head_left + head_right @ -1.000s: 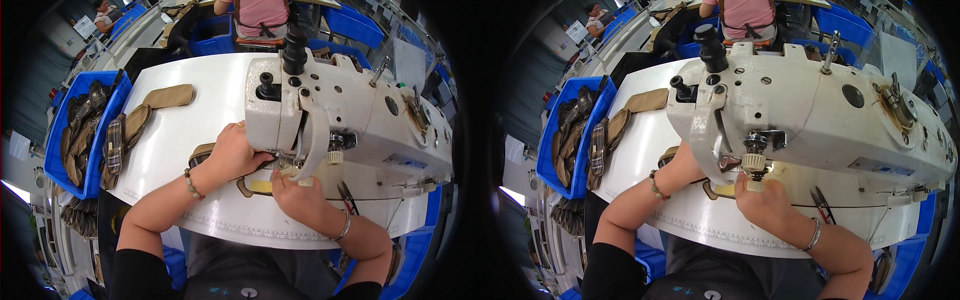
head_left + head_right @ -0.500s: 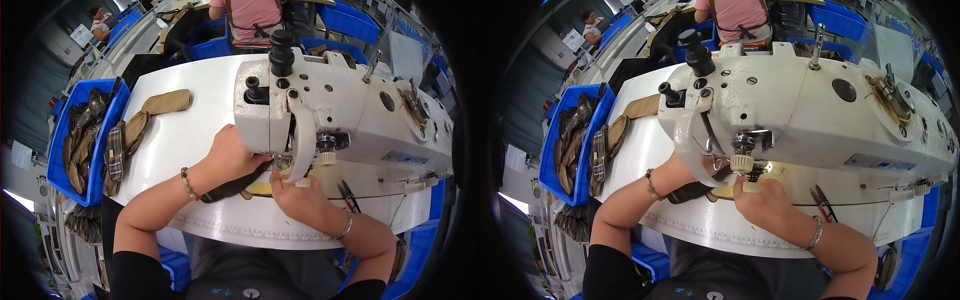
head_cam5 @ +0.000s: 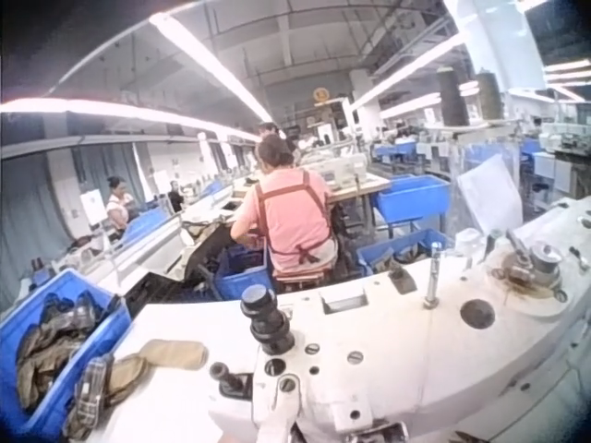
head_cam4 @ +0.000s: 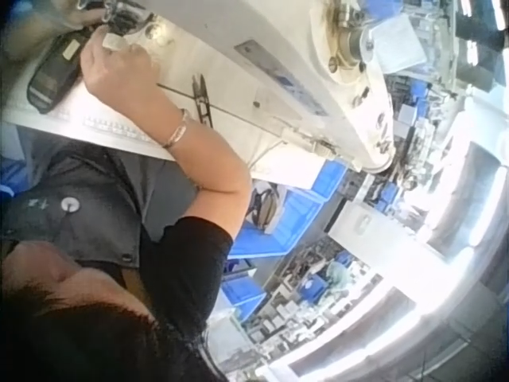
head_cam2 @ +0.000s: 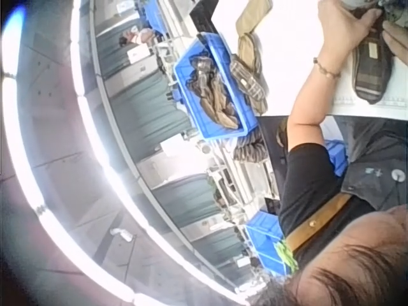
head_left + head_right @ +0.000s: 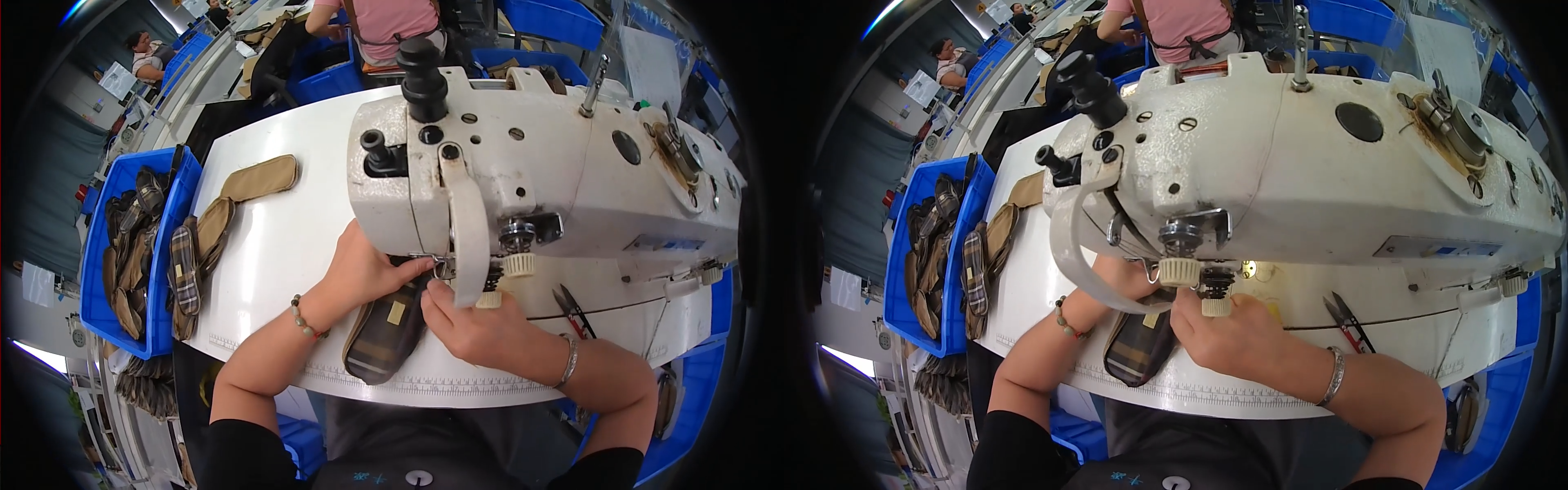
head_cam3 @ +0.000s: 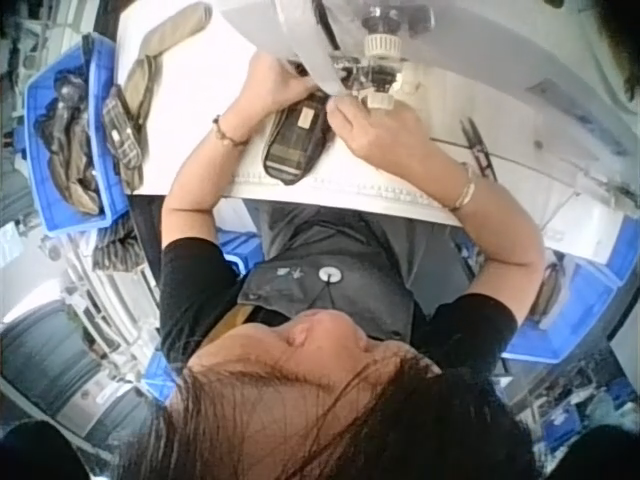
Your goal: Sewing the upper parts of shoes together using an industrial sewing machine.
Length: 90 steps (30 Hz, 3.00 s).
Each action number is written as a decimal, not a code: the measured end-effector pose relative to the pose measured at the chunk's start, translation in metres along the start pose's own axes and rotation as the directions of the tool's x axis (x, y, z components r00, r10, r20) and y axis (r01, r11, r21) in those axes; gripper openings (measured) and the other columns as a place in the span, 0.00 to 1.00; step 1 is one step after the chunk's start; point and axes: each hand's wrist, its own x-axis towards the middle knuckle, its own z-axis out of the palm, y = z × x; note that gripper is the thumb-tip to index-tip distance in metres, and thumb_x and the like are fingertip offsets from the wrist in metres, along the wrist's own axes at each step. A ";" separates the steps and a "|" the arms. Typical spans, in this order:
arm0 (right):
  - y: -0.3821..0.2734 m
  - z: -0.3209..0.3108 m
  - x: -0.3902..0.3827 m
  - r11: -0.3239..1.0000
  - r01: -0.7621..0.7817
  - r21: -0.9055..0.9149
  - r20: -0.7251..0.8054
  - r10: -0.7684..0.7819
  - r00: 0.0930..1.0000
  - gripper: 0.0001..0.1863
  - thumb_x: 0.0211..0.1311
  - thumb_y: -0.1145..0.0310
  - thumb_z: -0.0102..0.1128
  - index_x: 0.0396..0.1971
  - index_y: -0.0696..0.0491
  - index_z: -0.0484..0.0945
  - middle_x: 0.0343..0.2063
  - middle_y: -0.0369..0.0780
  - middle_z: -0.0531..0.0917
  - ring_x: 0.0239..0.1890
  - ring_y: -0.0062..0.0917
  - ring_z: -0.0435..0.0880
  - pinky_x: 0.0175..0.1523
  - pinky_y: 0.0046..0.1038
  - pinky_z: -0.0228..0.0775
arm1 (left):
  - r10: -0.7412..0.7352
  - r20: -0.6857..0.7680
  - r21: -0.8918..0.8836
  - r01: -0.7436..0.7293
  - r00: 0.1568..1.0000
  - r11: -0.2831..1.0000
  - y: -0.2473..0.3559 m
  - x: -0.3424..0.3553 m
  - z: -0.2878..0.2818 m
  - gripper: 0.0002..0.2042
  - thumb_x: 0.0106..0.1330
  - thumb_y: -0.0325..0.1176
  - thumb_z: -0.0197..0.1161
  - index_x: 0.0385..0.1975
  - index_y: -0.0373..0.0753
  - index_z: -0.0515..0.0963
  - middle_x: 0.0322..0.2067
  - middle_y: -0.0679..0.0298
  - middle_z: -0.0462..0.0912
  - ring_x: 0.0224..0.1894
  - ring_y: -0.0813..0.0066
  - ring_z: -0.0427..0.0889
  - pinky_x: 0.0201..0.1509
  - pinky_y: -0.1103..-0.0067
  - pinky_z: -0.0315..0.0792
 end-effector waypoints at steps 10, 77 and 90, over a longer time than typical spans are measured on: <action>-0.004 0.003 -0.009 1.000 -0.031 -0.005 0.146 0.032 0.989 0.19 0.47 0.68 0.59 0.40 0.60 0.84 0.34 0.42 0.84 0.20 0.23 0.81 0.18 0.25 0.68 | 0.003 0.010 0.027 -0.003 1.000 1.000 0.004 0.004 0.006 0.13 0.51 0.37 0.72 0.37 0.44 0.84 0.26 0.58 0.84 0.29 0.57 0.83 0.33 0.68 0.76; -0.014 -0.012 -0.005 0.989 -0.121 0.086 0.215 0.100 0.971 0.12 0.47 0.68 0.59 0.27 0.62 0.81 0.26 0.51 0.84 0.18 0.26 0.83 0.18 0.26 0.71 | 0.127 0.426 0.233 -0.244 0.896 0.941 0.064 -0.032 -0.038 0.23 0.58 0.39 0.66 0.52 0.33 0.78 0.54 0.53 0.77 0.54 0.54 0.79 0.46 0.70 0.79; -0.042 -0.023 -0.008 0.996 0.051 -0.068 0.201 -0.037 0.979 0.07 0.44 0.68 0.58 0.19 0.56 0.78 0.30 0.54 0.86 0.14 0.18 0.75 0.16 0.21 0.62 | 0.112 0.363 0.477 -0.288 0.925 0.830 0.089 -0.060 -0.037 0.27 0.43 0.31 0.68 0.50 0.45 0.81 0.49 0.70 0.78 0.43 0.73 0.80 0.42 0.73 0.73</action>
